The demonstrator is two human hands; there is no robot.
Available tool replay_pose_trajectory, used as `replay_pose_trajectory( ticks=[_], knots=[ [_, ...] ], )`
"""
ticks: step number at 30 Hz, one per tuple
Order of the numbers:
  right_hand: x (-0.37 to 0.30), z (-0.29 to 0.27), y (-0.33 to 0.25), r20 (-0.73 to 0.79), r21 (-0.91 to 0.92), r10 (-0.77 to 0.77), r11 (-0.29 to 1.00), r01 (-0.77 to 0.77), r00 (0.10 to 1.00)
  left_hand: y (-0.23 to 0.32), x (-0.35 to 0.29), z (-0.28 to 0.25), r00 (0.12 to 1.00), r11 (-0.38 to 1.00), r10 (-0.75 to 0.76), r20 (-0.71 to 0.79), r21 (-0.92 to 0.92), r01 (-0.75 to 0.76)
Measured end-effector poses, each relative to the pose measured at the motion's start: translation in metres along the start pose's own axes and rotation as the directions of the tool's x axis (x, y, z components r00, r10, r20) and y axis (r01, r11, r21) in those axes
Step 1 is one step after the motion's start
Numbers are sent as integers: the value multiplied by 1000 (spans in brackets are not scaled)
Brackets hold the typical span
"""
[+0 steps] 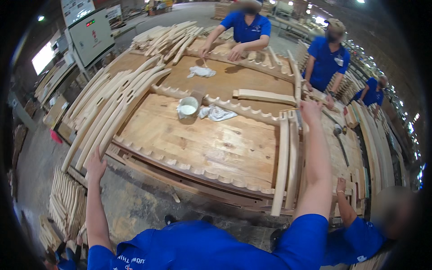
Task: The person repeatedly picks up long wooden chair legs, applies glue to the mortise holes using a small brush, and places the legs on a workbench. The person works in a factory setting with other workers visible in the background.
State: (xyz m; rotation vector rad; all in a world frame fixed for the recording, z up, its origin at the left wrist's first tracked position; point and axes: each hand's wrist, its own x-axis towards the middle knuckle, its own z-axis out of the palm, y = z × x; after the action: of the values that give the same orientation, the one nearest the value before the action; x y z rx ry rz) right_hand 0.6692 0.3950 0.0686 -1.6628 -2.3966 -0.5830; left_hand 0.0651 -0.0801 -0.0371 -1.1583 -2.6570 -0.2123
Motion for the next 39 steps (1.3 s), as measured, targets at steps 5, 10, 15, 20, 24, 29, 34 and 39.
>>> replay_pose_trajectory(
  ticks=[5, 10, 15, 20, 24, 29, 34, 39],
  knots=[
    [5, 10, 15, -1, 12, -33, 999, 33, 999, -13, 19, -13, 989, 992, -123, 84, -10, 125],
    [-1, 8, 17, 48, 42, -45, 998, 43, 998, 20, -5, -29, 987, 960, -149, 55, -233, 158],
    [-3, 7, 18, 67, 66, -48, 997, 44, 997, 24, -96, -8, 979, 842, -177, 104, -498, 205],
    [-7, -1, 21, 101, 41, -71, 997, 67, 992, 65, -149, 2, 949, 804, -293, 114, -508, 309],
    [-11, -7, 21, 134, 130, -88, 989, 71, 987, 66, -165, 23, 952, 747, -297, 77, -603, 282],
    [-17, -17, 23, 192, 149, -94, 987, 66, 977, 78, -155, 8, 933, 778, -284, 219, -517, 358],
    [-20, -26, 30, 236, 266, -164, 959, 98, 958, 66, -165, 24, 949, 716, -204, 240, -625, 312],
    [-36, -47, 12, 325, 669, -174, 737, -96, 930, 76, -160, 34, 917, 710, -164, 363, -602, 365]
  ],
)
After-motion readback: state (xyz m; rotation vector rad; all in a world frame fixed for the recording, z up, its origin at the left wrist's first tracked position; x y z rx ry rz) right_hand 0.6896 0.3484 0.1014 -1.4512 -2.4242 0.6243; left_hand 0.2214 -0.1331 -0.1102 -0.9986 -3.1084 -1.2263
